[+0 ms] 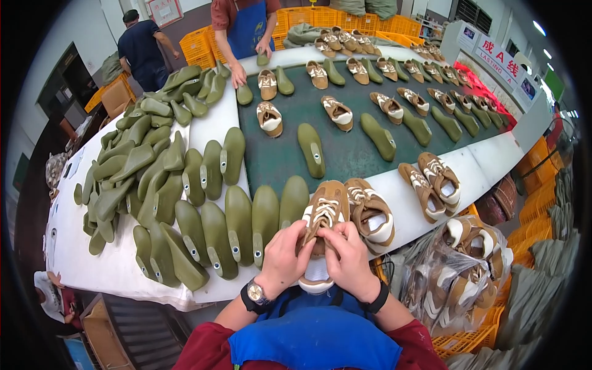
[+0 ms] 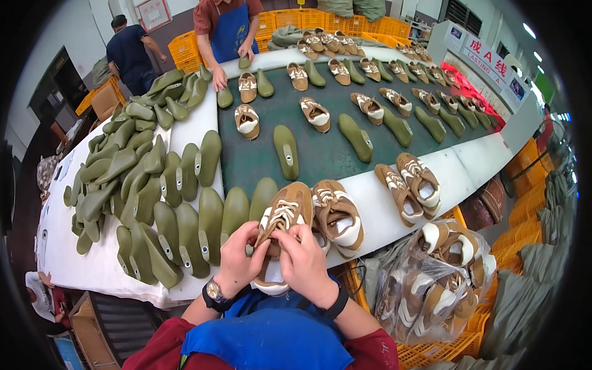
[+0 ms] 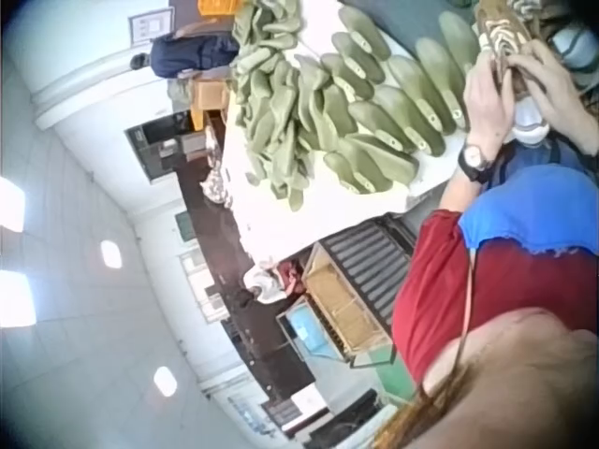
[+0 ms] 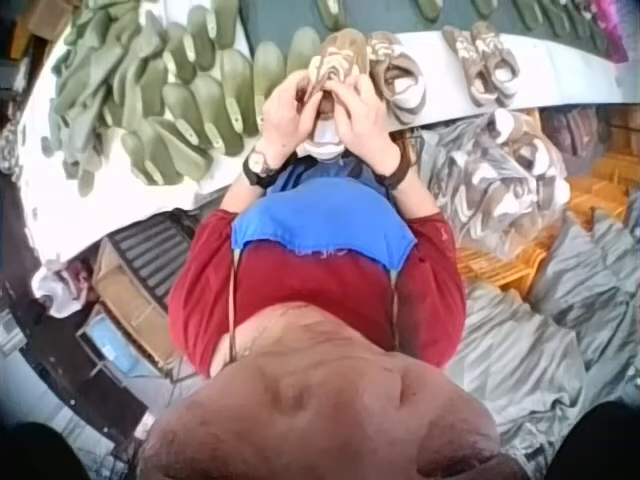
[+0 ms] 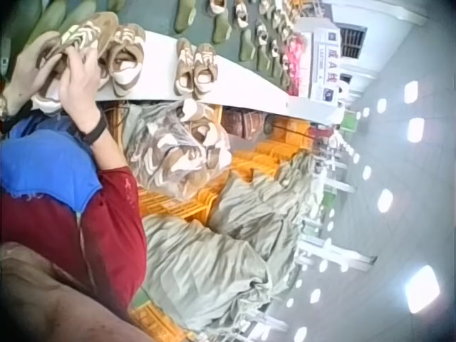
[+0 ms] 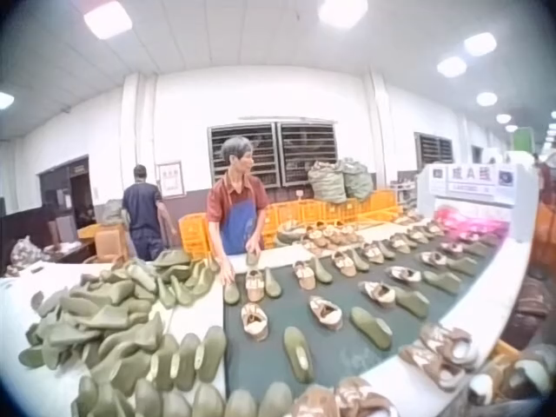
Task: The recorder is inserting green plastic shoe lasts into brown sneakers on a conveyor belt in a shoe manufacturing facility.
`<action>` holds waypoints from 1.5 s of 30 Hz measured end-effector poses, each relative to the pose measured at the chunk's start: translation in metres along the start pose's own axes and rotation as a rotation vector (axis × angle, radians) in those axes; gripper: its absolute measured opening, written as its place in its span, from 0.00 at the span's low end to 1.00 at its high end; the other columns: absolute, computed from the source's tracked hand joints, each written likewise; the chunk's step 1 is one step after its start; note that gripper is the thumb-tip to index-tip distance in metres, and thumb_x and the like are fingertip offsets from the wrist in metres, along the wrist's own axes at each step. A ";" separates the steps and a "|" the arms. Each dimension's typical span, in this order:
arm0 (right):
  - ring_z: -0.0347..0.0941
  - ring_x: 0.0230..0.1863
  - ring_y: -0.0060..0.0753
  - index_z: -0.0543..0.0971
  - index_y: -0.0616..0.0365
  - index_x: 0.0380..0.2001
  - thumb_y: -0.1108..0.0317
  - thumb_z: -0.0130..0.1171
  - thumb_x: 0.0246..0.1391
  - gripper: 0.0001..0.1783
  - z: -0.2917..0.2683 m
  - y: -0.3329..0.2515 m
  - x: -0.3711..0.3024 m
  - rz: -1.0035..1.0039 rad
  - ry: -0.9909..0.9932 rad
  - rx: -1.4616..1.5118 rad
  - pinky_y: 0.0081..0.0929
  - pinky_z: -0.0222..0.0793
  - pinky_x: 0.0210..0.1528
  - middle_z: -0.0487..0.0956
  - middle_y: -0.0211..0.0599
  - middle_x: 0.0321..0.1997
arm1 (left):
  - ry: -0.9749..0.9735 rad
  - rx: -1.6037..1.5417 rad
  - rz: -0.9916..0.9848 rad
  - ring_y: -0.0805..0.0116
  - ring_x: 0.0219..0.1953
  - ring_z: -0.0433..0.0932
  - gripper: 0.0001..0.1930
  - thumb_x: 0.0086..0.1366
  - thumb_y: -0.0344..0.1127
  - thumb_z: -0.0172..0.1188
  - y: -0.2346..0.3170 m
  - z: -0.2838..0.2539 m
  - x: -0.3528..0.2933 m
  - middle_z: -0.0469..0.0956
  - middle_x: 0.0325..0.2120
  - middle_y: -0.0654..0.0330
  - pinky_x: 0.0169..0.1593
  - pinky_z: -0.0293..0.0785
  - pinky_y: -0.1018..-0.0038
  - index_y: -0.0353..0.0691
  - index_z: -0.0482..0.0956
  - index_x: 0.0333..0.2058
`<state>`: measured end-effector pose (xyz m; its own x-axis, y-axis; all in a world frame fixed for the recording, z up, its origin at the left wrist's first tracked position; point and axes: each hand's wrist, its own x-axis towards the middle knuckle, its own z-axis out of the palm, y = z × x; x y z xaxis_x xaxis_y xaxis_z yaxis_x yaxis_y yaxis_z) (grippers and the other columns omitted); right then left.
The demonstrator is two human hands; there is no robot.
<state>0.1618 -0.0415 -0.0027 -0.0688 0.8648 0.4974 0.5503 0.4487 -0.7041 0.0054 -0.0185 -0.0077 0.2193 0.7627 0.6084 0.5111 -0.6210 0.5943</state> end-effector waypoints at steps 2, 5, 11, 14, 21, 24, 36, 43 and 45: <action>0.72 0.35 0.48 0.78 0.58 0.38 0.82 0.52 0.44 0.16 -0.001 -0.007 0.002 0.009 -0.012 -0.003 0.36 0.69 0.35 0.69 0.45 0.35 | 0.041 -0.003 0.045 0.63 0.29 0.79 0.22 0.55 0.24 0.64 -0.003 -0.001 -0.003 0.78 0.31 0.52 0.33 0.76 0.74 0.33 0.70 0.48; 0.71 0.34 0.47 0.78 0.58 0.34 0.83 0.51 0.43 0.15 -0.008 -0.003 0.011 0.023 -0.088 0.155 0.35 0.69 0.35 0.68 0.44 0.35 | 0.089 -0.009 0.122 0.65 0.30 0.79 0.23 0.56 0.24 0.63 -0.004 -0.002 -0.001 0.78 0.30 0.52 0.34 0.76 0.75 0.33 0.67 0.51; 0.62 0.37 0.30 0.73 0.58 0.22 0.87 0.48 0.40 0.11 -0.020 -0.004 0.017 0.060 -0.277 0.461 0.19 0.58 0.41 0.62 0.34 0.34 | 0.147 -0.551 -0.261 0.73 0.26 0.76 0.26 0.58 0.24 0.61 -0.010 -0.010 0.002 0.79 0.27 0.57 0.32 0.73 0.78 0.36 0.65 0.54; 0.67 0.36 0.37 0.75 0.59 0.25 0.87 0.48 0.43 0.11 -0.017 0.005 0.011 0.010 -0.256 0.482 0.26 0.64 0.38 0.64 0.38 0.34 | 0.018 -0.379 -0.162 0.71 0.27 0.76 0.16 0.58 0.23 0.61 -0.004 -0.016 0.004 0.78 0.27 0.58 0.32 0.72 0.76 0.35 0.74 0.46; 0.70 0.33 0.43 0.75 0.57 0.41 0.83 0.54 0.40 0.21 -0.006 -0.002 0.009 -0.012 0.100 0.184 0.29 0.69 0.35 0.68 0.45 0.40 | -0.152 -0.018 0.089 0.57 0.31 0.71 0.13 0.55 0.22 0.59 0.009 -0.012 0.011 0.69 0.30 0.54 0.35 0.70 0.67 0.37 0.77 0.41; 0.66 0.28 0.29 0.72 0.58 0.44 0.85 0.53 0.36 0.26 -0.005 0.004 0.015 -0.006 0.176 0.220 0.22 0.65 0.28 0.67 0.42 0.44 | -0.193 -0.167 0.047 0.57 0.31 0.68 0.11 0.53 0.20 0.55 0.006 -0.011 0.023 0.65 0.28 0.55 0.35 0.67 0.67 0.39 0.78 0.34; 0.69 0.44 0.22 0.69 0.64 0.44 0.86 0.51 0.45 0.20 -0.065 0.060 0.024 0.254 0.343 0.548 0.21 0.65 0.50 0.71 0.32 0.43 | -0.499 -0.702 -0.178 0.61 0.56 0.67 0.11 0.61 0.24 0.55 -0.004 -0.017 0.011 0.65 0.56 0.54 0.57 0.65 0.69 0.38 0.78 0.42; 0.73 0.42 0.25 0.73 0.60 0.48 0.83 0.54 0.49 0.21 -0.183 0.172 0.022 0.310 0.334 -0.160 0.23 0.70 0.44 0.76 0.34 0.44 | -0.447 -0.473 -0.380 0.65 0.55 0.69 0.17 0.62 0.27 0.56 -0.030 -0.007 -0.003 0.70 0.52 0.56 0.54 0.67 0.70 0.36 0.72 0.51; 0.74 0.39 0.28 0.75 0.58 0.45 0.83 0.55 0.47 0.20 -0.180 0.198 0.013 0.289 0.192 -0.299 0.24 0.71 0.42 0.77 0.35 0.44 | -0.456 -0.433 -0.326 0.62 0.53 0.71 0.16 0.61 0.27 0.57 -0.025 0.001 -0.002 0.73 0.49 0.54 0.54 0.68 0.70 0.35 0.74 0.48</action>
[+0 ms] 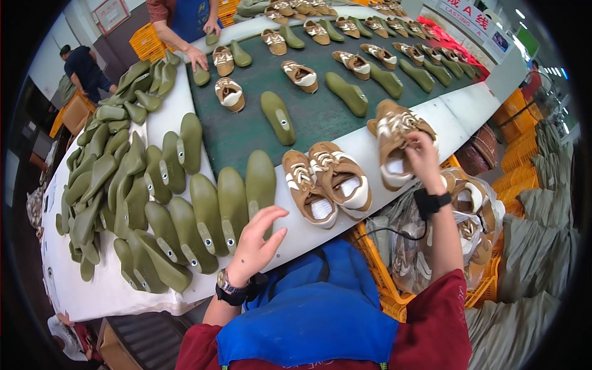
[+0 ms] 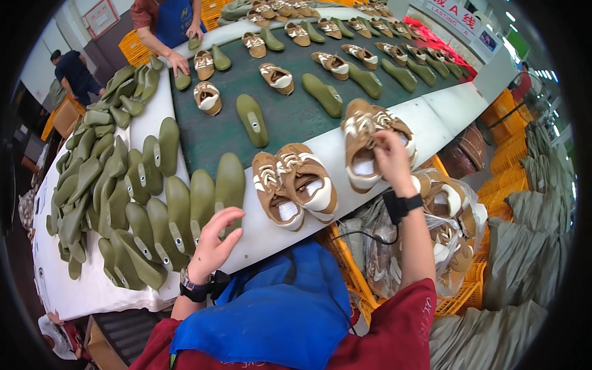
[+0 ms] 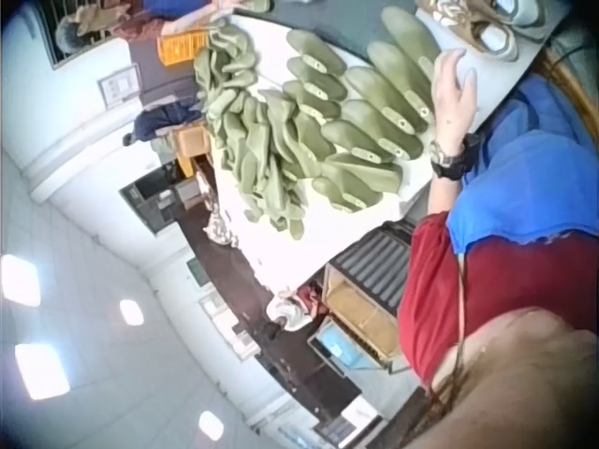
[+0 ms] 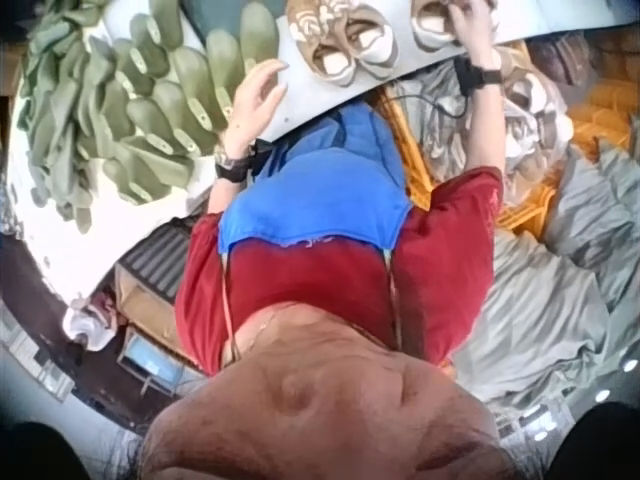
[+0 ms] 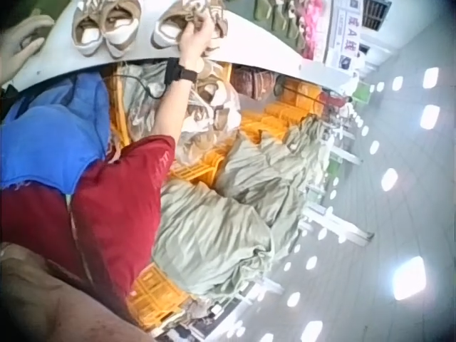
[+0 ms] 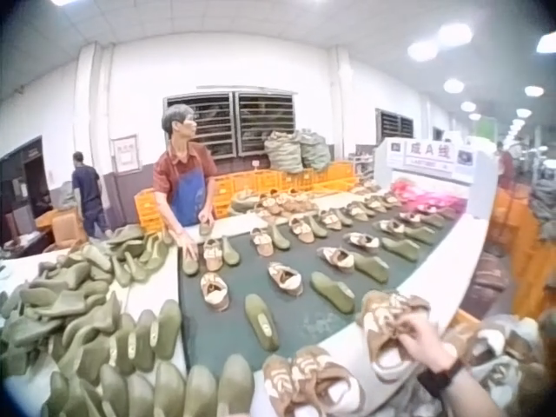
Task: The recorder is inserting green plastic shoe lasts into brown sneakers on a conveyor belt in a shoe manufacturing facility.
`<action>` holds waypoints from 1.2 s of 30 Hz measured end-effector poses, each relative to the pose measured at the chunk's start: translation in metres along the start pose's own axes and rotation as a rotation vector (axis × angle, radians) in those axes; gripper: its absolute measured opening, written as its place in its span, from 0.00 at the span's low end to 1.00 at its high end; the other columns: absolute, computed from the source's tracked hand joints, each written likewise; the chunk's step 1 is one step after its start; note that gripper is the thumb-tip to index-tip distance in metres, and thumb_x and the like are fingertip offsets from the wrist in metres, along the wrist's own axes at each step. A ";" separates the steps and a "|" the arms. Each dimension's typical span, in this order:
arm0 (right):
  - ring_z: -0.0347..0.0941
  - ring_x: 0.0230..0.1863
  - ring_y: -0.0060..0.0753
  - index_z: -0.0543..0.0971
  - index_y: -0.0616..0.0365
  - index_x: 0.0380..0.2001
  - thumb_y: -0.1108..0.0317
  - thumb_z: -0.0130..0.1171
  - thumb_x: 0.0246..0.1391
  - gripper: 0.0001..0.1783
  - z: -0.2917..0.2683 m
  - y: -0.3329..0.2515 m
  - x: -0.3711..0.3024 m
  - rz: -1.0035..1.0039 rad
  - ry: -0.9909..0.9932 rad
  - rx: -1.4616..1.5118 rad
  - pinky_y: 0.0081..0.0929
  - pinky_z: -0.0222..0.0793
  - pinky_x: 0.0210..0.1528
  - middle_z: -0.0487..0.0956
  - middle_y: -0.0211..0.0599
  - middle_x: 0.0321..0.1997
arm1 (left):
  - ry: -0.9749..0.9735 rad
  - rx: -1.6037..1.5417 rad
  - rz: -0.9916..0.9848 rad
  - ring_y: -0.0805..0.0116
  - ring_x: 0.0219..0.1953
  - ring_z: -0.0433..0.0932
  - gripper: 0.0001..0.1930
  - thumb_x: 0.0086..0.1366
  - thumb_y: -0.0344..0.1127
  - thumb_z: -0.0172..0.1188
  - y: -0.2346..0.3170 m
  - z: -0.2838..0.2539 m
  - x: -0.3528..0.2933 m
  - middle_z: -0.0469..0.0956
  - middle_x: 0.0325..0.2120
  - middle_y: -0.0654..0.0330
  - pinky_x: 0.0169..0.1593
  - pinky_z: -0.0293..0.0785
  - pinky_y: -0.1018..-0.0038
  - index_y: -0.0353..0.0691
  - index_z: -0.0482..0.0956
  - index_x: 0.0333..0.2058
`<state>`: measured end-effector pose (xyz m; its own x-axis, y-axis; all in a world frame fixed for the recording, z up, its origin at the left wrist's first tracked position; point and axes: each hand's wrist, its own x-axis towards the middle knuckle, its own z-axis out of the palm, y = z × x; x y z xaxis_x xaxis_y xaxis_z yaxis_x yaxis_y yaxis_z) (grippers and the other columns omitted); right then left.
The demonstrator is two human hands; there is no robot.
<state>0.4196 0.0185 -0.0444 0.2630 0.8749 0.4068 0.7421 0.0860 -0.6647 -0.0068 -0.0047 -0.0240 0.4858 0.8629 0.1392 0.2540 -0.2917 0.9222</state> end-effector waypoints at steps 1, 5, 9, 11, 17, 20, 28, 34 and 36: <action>0.74 0.39 0.28 0.75 0.58 0.45 0.82 0.55 0.47 0.19 0.011 0.009 -0.003 0.015 -0.099 0.003 0.25 0.71 0.43 0.77 0.36 0.42 | -0.028 0.079 0.060 0.59 0.52 0.72 0.15 0.60 0.26 0.58 0.000 0.003 0.000 0.74 0.47 0.53 0.53 0.69 0.69 0.34 0.74 0.47; 0.76 0.39 0.38 0.76 0.58 0.43 0.77 0.55 0.48 0.16 0.035 0.012 -0.013 0.168 -0.551 0.048 0.32 0.72 0.43 0.78 0.42 0.37 | -0.079 0.179 0.133 0.51 0.49 0.73 0.14 0.60 0.29 0.58 0.000 0.011 -0.005 0.75 0.44 0.50 0.53 0.68 0.64 0.36 0.75 0.45; 0.77 0.39 0.51 0.78 0.56 0.41 0.70 0.51 0.52 0.12 0.021 0.005 0.015 0.060 -0.061 -0.638 0.41 0.74 0.41 0.78 0.45 0.39 | -0.093 0.205 0.107 0.51 0.48 0.73 0.13 0.59 0.29 0.58 -0.004 0.011 -0.006 0.75 0.43 0.50 0.53 0.69 0.64 0.36 0.75 0.44; 0.78 0.39 0.49 0.78 0.56 0.40 0.69 0.50 0.53 0.12 0.015 0.008 0.021 0.164 -0.071 -0.789 0.41 0.75 0.41 0.79 0.45 0.38 | -0.099 0.222 0.100 0.50 0.48 0.73 0.13 0.59 0.29 0.59 -0.003 0.010 -0.008 0.76 0.43 0.50 0.52 0.69 0.64 0.36 0.75 0.44; 0.78 0.43 0.49 0.81 0.60 0.34 0.69 0.52 0.51 0.11 0.023 0.045 0.030 0.448 -0.283 -0.958 0.41 0.74 0.44 0.81 0.47 0.40 | -0.100 0.211 0.152 0.50 0.47 0.74 0.13 0.58 0.29 0.59 0.003 0.014 -0.011 0.76 0.42 0.50 0.51 0.70 0.64 0.36 0.75 0.43; 0.78 0.42 0.51 0.82 0.58 0.35 0.70 0.52 0.50 0.11 0.016 0.037 0.032 0.443 -0.102 -0.902 0.42 0.74 0.44 0.81 0.49 0.38 | -0.084 0.217 0.152 0.50 0.46 0.74 0.13 0.58 0.29 0.59 -0.001 0.011 -0.014 0.76 0.41 0.50 0.51 0.70 0.64 0.36 0.75 0.43; 0.77 0.35 0.53 0.82 0.58 0.32 0.65 0.56 0.50 0.10 0.010 -0.070 -0.017 0.116 -0.135 -0.475 0.43 0.73 0.40 0.80 0.51 0.32 | -0.069 0.227 0.089 0.51 0.46 0.75 0.13 0.58 0.29 0.59 -0.009 0.008 -0.019 0.77 0.41 0.51 0.50 0.71 0.64 0.36 0.76 0.43; 0.78 0.36 0.52 0.81 0.59 0.38 0.72 0.52 0.51 0.12 0.008 -0.059 -0.014 0.157 0.092 -0.407 0.40 0.73 0.38 0.81 0.50 0.33 | -0.083 0.241 0.116 0.53 0.44 0.77 0.13 0.58 0.27 0.59 -0.009 0.009 -0.016 0.78 0.40 0.50 0.49 0.72 0.67 0.34 0.76 0.43; 0.78 0.37 0.52 0.81 0.58 0.40 0.71 0.54 0.49 0.14 0.010 -0.028 -0.008 0.212 -0.020 -0.730 0.41 0.74 0.39 0.81 0.49 0.34 | -0.083 0.229 0.100 0.53 0.43 0.77 0.13 0.58 0.27 0.59 -0.007 0.010 -0.016 0.78 0.40 0.50 0.48 0.72 0.67 0.34 0.76 0.43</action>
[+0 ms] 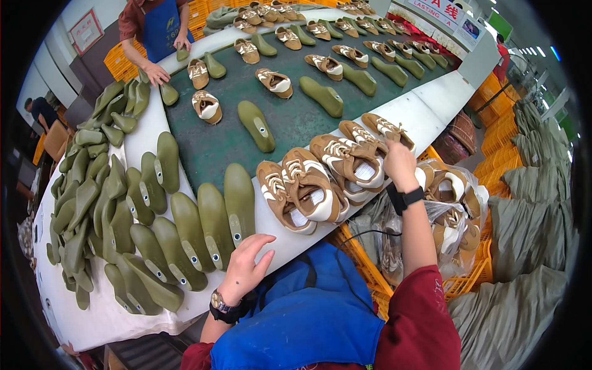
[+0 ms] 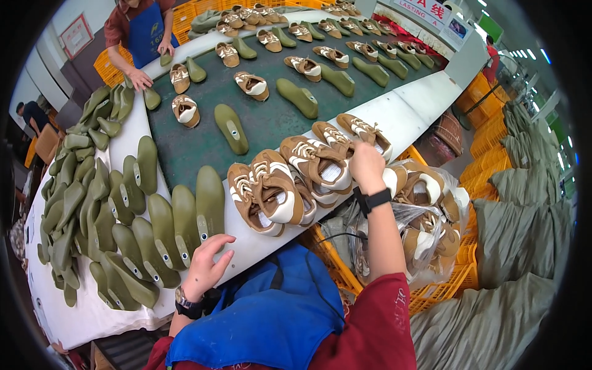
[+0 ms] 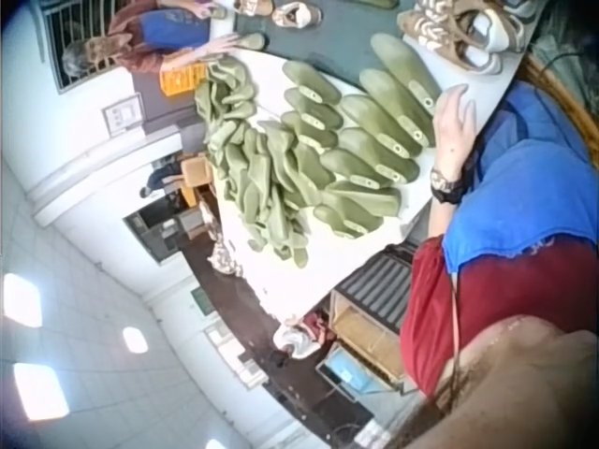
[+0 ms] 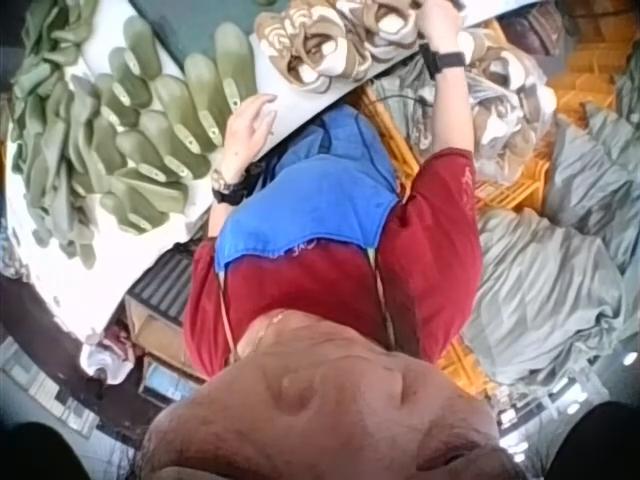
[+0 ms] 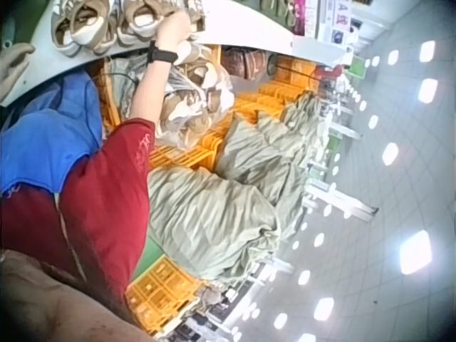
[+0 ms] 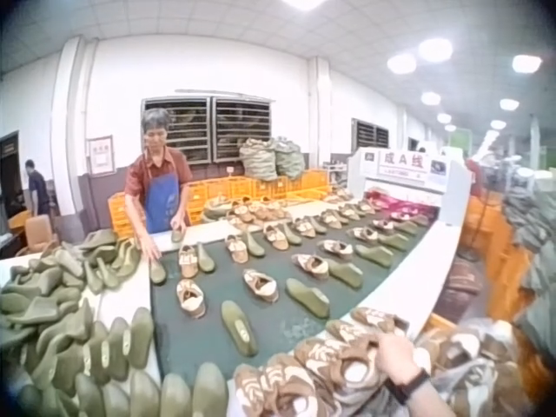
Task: The recorder is inserting green plastic shoe lasts into brown sneakers on a conveyor belt in a shoe manufacturing facility.
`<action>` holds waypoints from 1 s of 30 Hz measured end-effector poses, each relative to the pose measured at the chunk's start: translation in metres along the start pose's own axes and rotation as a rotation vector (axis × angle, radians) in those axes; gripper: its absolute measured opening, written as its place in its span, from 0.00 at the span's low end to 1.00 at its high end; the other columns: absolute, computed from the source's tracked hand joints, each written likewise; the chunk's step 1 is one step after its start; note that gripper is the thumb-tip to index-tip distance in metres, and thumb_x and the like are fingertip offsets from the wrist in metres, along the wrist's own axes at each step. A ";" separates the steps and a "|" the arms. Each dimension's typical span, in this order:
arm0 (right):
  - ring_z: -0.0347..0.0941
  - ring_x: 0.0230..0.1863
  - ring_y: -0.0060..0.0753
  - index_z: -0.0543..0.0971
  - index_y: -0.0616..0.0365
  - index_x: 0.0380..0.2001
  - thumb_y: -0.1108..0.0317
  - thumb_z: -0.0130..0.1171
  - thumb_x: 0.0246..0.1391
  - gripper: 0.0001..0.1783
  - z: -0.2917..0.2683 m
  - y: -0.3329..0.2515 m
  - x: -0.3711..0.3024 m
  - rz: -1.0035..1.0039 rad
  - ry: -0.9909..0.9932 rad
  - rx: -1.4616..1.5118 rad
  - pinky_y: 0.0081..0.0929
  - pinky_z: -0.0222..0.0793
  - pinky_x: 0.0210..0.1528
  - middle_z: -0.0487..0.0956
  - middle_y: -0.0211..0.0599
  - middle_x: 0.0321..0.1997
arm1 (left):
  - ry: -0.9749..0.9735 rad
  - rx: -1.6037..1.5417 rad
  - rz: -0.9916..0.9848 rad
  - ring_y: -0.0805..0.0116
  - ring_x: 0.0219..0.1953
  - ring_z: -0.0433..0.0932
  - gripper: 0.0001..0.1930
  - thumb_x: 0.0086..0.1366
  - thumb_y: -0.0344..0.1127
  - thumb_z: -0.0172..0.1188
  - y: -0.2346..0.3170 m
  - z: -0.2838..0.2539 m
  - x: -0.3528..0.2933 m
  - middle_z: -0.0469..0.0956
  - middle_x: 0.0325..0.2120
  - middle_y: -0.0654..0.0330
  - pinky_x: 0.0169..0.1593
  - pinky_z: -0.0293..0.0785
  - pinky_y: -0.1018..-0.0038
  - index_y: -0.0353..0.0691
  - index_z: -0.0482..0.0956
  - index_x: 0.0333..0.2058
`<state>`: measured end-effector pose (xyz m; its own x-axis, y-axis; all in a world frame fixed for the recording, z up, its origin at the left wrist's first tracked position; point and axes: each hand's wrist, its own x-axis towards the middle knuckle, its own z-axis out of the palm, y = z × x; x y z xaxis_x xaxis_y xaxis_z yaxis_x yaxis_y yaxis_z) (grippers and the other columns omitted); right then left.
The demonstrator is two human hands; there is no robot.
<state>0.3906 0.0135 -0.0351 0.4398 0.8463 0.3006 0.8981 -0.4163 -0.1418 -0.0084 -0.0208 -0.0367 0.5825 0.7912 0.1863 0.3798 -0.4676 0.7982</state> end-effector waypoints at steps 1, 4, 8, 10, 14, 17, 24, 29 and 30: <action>0.78 0.37 0.52 0.81 0.58 0.40 0.71 0.54 0.49 0.14 0.011 0.011 0.005 0.003 0.003 0.000 0.41 0.74 0.39 0.81 0.49 0.34 | 0.003 -0.014 -0.015 0.53 0.43 0.77 0.13 0.58 0.27 0.59 0.001 0.000 0.001 0.78 0.40 0.51 0.48 0.73 0.68 0.34 0.76 0.43; 0.77 0.42 0.50 0.81 0.55 0.43 0.69 0.57 0.47 0.18 0.028 0.030 0.012 0.058 -0.409 -0.149 0.40 0.73 0.43 0.81 0.48 0.38 | 0.011 -0.018 -0.013 0.51 0.43 0.77 0.12 0.58 0.28 0.59 0.002 0.000 -0.001 0.78 0.39 0.51 0.47 0.73 0.65 0.36 0.76 0.42; 0.76 0.48 0.46 0.81 0.50 0.45 0.68 0.59 0.44 0.20 0.027 0.028 0.014 -0.116 -0.638 -0.042 0.37 0.71 0.50 0.80 0.47 0.43 | 0.009 -0.021 -0.030 0.51 0.43 0.77 0.12 0.58 0.28 0.59 0.000 0.000 -0.004 0.78 0.39 0.50 0.47 0.73 0.65 0.36 0.76 0.42; 0.78 0.45 0.47 0.83 0.54 0.39 0.73 0.55 0.43 0.17 0.021 0.023 0.014 -0.145 -0.602 -0.081 0.38 0.73 0.47 0.81 0.48 0.40 | 0.010 -0.021 -0.014 0.51 0.43 0.77 0.12 0.58 0.28 0.59 0.000 -0.001 -0.003 0.78 0.39 0.50 0.47 0.73 0.65 0.35 0.76 0.42; 0.79 0.42 0.49 0.83 0.60 0.32 0.72 0.55 0.44 0.11 0.025 0.039 0.019 -0.140 -0.642 -0.206 0.40 0.75 0.43 0.81 0.50 0.37 | -0.007 -0.012 0.025 0.54 0.43 0.78 0.12 0.58 0.26 0.59 0.004 -0.001 0.002 0.78 0.39 0.51 0.47 0.73 0.68 0.34 0.76 0.42; 0.80 0.37 0.46 0.83 0.58 0.27 0.69 0.56 0.43 0.08 0.029 0.043 0.012 -0.185 -0.471 -0.268 0.41 0.76 0.37 0.82 0.48 0.32 | 0.020 -0.035 0.014 0.51 0.42 0.77 0.12 0.58 0.28 0.60 -0.002 0.004 0.001 0.78 0.39 0.50 0.47 0.73 0.67 0.35 0.77 0.42; 0.79 0.38 0.49 0.81 0.59 0.32 0.64 0.50 0.51 0.14 -0.006 0.033 0.021 -0.075 -0.377 -0.076 0.44 0.74 0.42 0.82 0.48 0.32 | -0.003 0.009 -0.042 0.53 0.42 0.78 0.11 0.57 0.24 0.58 0.001 -0.002 -0.001 0.79 0.38 0.49 0.48 0.72 0.68 0.33 0.77 0.40; 0.78 0.34 0.52 0.79 0.60 0.28 0.64 0.53 0.52 0.10 -0.056 0.023 -0.006 0.021 0.005 0.135 0.46 0.72 0.38 0.80 0.50 0.29 | 0.013 -0.078 -0.045 0.59 0.42 0.78 0.10 0.58 0.24 0.55 0.004 0.000 0.009 0.79 0.36 0.52 0.49 0.70 0.69 0.31 0.77 0.39; 0.77 0.34 0.52 0.78 0.60 0.28 0.64 0.54 0.51 0.10 -0.066 0.016 -0.016 0.009 0.113 0.184 0.46 0.72 0.38 0.79 0.50 0.28 | 0.026 -0.127 -0.066 0.63 0.43 0.77 0.09 0.58 0.24 0.54 0.003 0.000 0.011 0.80 0.35 0.54 0.50 0.69 0.70 0.31 0.78 0.37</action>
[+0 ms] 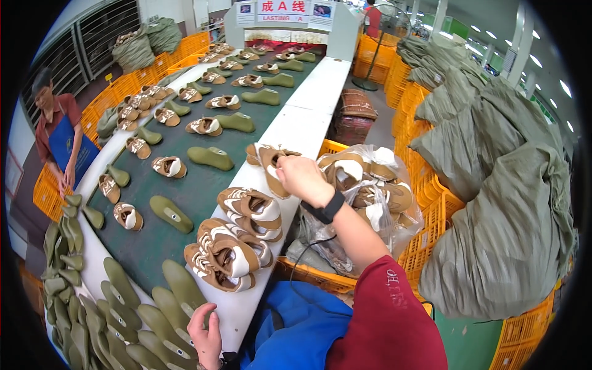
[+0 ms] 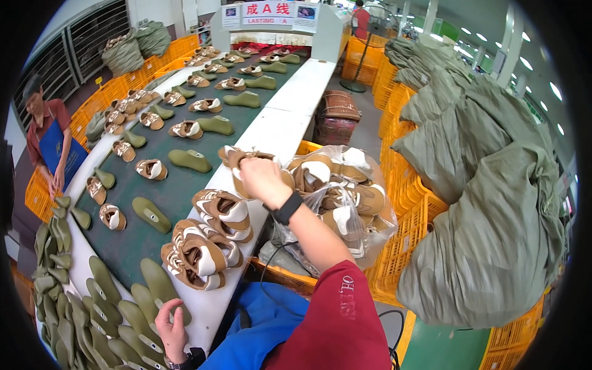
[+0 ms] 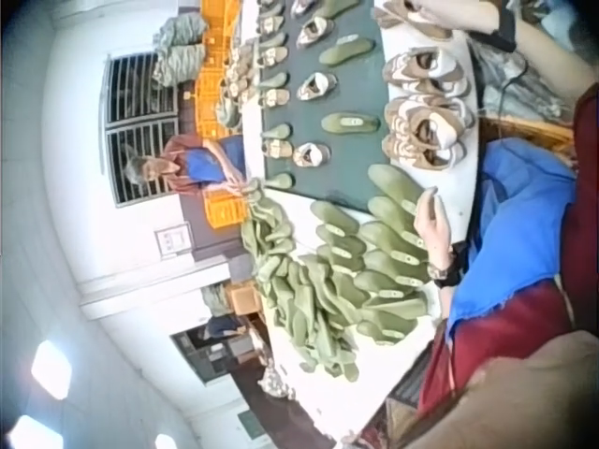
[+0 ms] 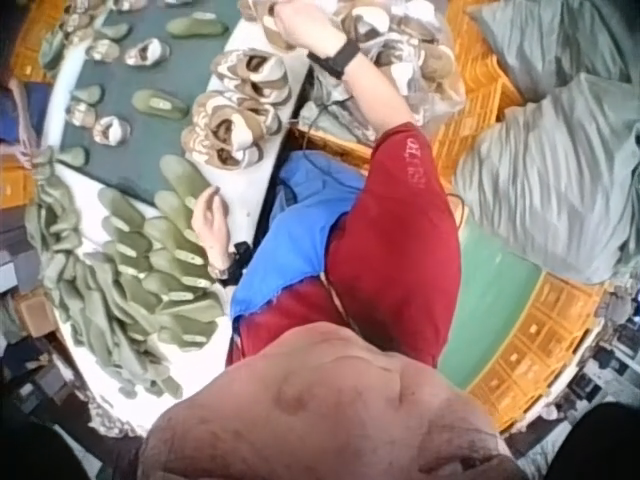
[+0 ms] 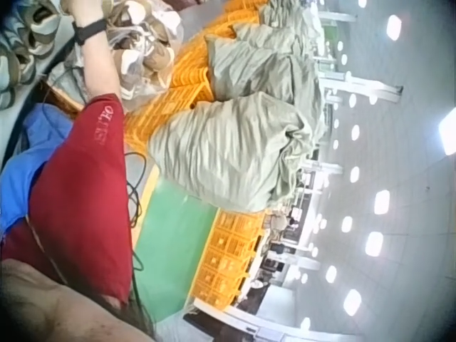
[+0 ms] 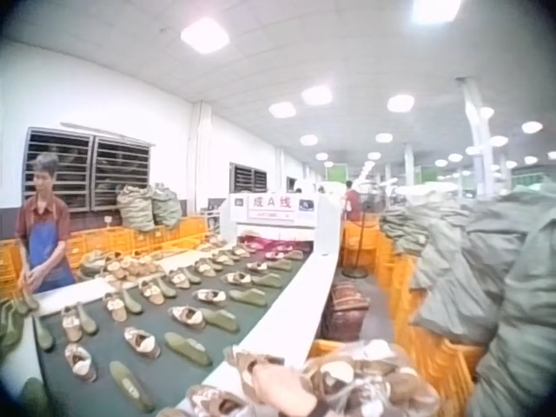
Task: The recorder is inserting green plastic shoe lasts into brown sneakers on a conveyor belt in a shoe manufacturing facility.
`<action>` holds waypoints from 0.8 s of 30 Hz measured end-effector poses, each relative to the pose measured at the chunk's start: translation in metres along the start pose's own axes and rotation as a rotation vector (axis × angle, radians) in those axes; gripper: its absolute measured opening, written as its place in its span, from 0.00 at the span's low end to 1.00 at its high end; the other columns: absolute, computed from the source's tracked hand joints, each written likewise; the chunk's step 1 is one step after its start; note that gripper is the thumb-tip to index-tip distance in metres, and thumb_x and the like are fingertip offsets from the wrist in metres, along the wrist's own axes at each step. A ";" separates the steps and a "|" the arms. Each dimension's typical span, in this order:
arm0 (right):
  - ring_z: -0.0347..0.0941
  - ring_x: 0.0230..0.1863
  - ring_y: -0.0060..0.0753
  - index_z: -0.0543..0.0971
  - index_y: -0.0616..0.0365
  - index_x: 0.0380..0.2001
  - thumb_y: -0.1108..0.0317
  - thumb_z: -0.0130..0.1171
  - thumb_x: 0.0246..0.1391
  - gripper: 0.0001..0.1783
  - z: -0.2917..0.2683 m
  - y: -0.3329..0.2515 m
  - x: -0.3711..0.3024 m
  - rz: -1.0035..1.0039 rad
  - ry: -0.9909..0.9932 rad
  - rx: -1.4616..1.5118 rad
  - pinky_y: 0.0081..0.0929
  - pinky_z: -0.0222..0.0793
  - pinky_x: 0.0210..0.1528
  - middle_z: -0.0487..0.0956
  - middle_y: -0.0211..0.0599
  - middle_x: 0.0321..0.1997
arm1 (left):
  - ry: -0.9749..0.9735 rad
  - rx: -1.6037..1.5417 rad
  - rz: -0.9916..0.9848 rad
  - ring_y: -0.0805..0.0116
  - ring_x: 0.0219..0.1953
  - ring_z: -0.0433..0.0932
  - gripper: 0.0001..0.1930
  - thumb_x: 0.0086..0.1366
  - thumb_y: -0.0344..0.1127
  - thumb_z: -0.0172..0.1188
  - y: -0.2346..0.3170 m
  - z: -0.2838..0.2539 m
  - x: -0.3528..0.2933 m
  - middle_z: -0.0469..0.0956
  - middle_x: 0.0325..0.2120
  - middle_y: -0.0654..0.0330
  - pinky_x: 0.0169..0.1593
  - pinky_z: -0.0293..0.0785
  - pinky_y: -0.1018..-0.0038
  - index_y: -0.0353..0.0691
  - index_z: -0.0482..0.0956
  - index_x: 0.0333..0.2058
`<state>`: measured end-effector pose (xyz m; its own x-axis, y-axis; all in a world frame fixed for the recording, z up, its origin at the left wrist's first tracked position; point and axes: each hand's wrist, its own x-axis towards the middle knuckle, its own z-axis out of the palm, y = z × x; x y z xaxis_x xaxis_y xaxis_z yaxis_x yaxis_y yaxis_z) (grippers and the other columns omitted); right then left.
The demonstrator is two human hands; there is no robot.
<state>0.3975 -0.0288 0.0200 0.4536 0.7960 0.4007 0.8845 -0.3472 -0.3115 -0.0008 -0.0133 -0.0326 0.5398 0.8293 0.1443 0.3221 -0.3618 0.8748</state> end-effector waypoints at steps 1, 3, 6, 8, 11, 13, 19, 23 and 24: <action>0.77 0.31 0.51 0.78 0.59 0.27 0.65 0.55 0.51 0.09 -0.008 -0.013 -0.008 -0.052 0.065 0.010 0.44 0.72 0.35 0.78 0.47 0.27 | -0.043 -0.008 0.034 0.63 0.46 0.76 0.11 0.60 0.25 0.53 -0.007 -0.003 0.003 0.78 0.39 0.54 0.53 0.68 0.70 0.31 0.76 0.41; 0.75 0.27 0.45 0.77 0.57 0.26 0.66 0.56 0.49 0.06 -0.010 -0.043 -0.025 -0.239 0.210 0.004 0.40 0.71 0.30 0.76 0.41 0.24 | 0.020 -0.124 0.023 0.62 0.49 0.74 0.13 0.60 0.25 0.54 -0.009 0.003 0.009 0.77 0.42 0.52 0.55 0.67 0.70 0.33 0.75 0.45; 0.72 0.24 0.33 0.74 0.52 0.23 0.68 0.57 0.44 0.03 -0.003 -0.098 -0.065 -0.514 0.336 0.145 0.32 0.67 0.24 0.71 0.32 0.22 | 0.043 -0.328 0.040 0.61 0.56 0.67 0.28 0.59 0.25 0.56 0.006 0.010 0.027 0.69 0.53 0.50 0.60 0.60 0.70 0.39 0.62 0.60; 0.72 0.26 0.29 0.72 0.51 0.22 0.69 0.57 0.42 0.04 0.007 -0.139 -0.096 -0.665 0.237 0.264 0.30 0.65 0.23 0.69 0.31 0.23 | 0.135 -0.823 0.005 0.60 0.58 0.65 0.39 0.58 0.23 0.56 0.037 0.013 0.035 0.65 0.56 0.51 0.61 0.60 0.68 0.41 0.48 0.65; 0.71 0.25 0.31 0.71 0.53 0.23 0.68 0.57 0.43 0.05 0.030 -0.174 -0.129 -0.793 0.130 0.442 0.30 0.65 0.24 0.69 0.30 0.24 | 0.195 -0.810 -0.027 0.60 0.58 0.65 0.43 0.55 0.20 0.54 0.034 0.009 0.037 0.63 0.58 0.47 0.58 0.62 0.70 0.42 0.42 0.67; 0.71 0.27 0.34 0.73 0.54 0.28 0.65 0.59 0.45 0.08 0.037 -0.182 -0.132 -0.844 -0.178 0.685 0.31 0.66 0.26 0.69 0.29 0.26 | 0.316 -0.672 -0.060 0.61 0.55 0.68 0.40 0.55 0.18 0.50 0.032 0.008 0.032 0.65 0.55 0.46 0.56 0.66 0.73 0.41 0.45 0.66; 0.73 0.33 0.37 0.73 0.53 0.41 0.62 0.63 0.45 0.19 0.032 -0.194 -0.108 -0.660 -0.027 0.665 0.31 0.69 0.29 0.69 0.34 0.35 | 0.329 -0.655 -0.033 0.59 0.56 0.68 0.33 0.59 0.20 0.46 0.005 0.001 0.005 0.64 0.57 0.47 0.59 0.65 0.68 0.39 0.50 0.64; 0.73 0.34 0.37 0.74 0.52 0.40 0.66 0.62 0.44 0.17 0.048 -0.209 -0.114 -0.660 -0.064 0.719 0.31 0.72 0.32 0.70 0.35 0.33 | 0.432 -0.588 -0.085 0.59 0.58 0.65 0.32 0.60 0.21 0.48 0.009 -0.007 -0.013 0.61 0.58 0.48 0.60 0.63 0.67 0.37 0.50 0.63; 0.73 0.34 0.38 0.75 0.52 0.39 0.67 0.61 0.43 0.16 0.050 -0.216 -0.117 -0.650 -0.059 0.679 0.30 0.73 0.33 0.71 0.35 0.33 | 0.419 -0.508 -0.092 0.60 0.57 0.65 0.32 0.60 0.21 0.50 0.005 -0.011 -0.011 0.62 0.57 0.49 0.60 0.63 0.67 0.36 0.51 0.63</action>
<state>0.1480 -0.0217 -0.0028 -0.1296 0.7625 0.6339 0.7009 0.5227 -0.4854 -0.0136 -0.0191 -0.0251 0.1461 0.9798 0.1363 -0.1092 -0.1209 0.9866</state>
